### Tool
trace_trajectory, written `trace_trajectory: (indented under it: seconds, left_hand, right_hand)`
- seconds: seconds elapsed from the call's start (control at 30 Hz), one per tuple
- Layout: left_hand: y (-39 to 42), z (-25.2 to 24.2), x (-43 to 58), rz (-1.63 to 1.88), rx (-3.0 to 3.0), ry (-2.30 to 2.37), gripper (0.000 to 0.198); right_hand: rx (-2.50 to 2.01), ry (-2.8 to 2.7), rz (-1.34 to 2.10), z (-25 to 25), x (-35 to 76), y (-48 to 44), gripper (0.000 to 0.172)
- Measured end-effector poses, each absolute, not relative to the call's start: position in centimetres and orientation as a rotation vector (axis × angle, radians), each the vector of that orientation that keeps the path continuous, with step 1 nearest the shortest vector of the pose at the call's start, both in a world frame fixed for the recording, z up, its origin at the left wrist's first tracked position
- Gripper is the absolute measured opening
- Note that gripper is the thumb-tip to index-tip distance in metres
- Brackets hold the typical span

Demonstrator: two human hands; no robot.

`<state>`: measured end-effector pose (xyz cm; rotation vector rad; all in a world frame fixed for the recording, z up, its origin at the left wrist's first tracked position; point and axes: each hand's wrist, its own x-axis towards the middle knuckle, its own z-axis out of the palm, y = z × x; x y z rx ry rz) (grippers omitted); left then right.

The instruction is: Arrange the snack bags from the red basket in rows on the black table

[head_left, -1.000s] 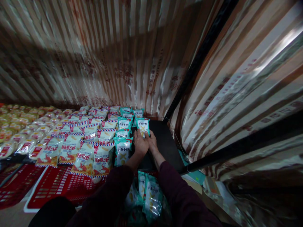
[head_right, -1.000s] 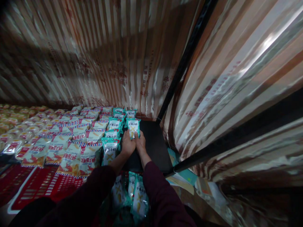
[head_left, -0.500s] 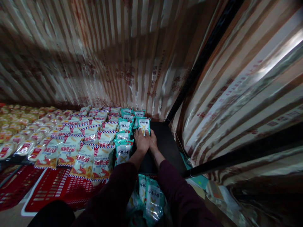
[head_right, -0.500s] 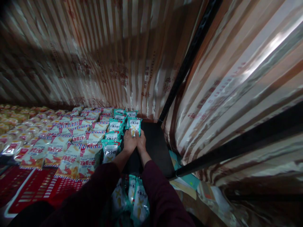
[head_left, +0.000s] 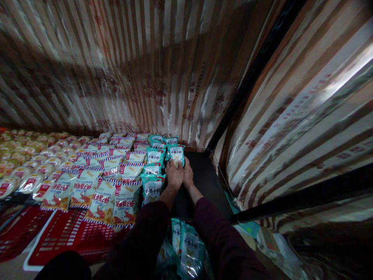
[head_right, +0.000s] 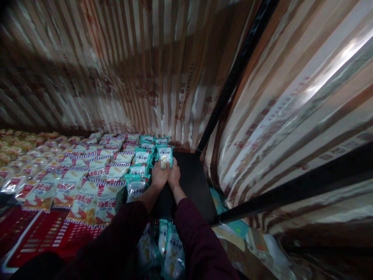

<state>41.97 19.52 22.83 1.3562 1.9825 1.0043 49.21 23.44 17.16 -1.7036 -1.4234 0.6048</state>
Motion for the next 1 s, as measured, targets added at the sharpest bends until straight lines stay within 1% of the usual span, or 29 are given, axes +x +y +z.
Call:
trace_trajectory:
  seconds: [0.13,0.23,0.53,0.77,1.0]
  left_hand:
    - [19.6,22.0,42.0,1.060,1.360,1.975,0.050]
    - [19.6,21.6,42.0,1.111,1.350,1.974,0.048]
    - [20.0,21.5,41.8,1.068,1.377,2.050,0.051]
    - [20.1,21.2,41.9,1.143,1.336,2.030,0.046]
    - [20.1,21.4,41.7,1.073,1.348,2.064,0.050]
  right_hand:
    - [-1.682,-1.629,0.415,17.2,49.2,23.1,0.044]
    - [-1.641,-1.694,0.338,17.1,49.0,23.1,0.042]
    - [-1.599,-1.762,0.355,17.3,48.9,23.6,0.042]
    - [-1.606,-1.762,0.363,17.1,48.9,23.9,0.041]
    - [-1.571,-1.751,0.371,16.9,48.7,23.8,0.042]
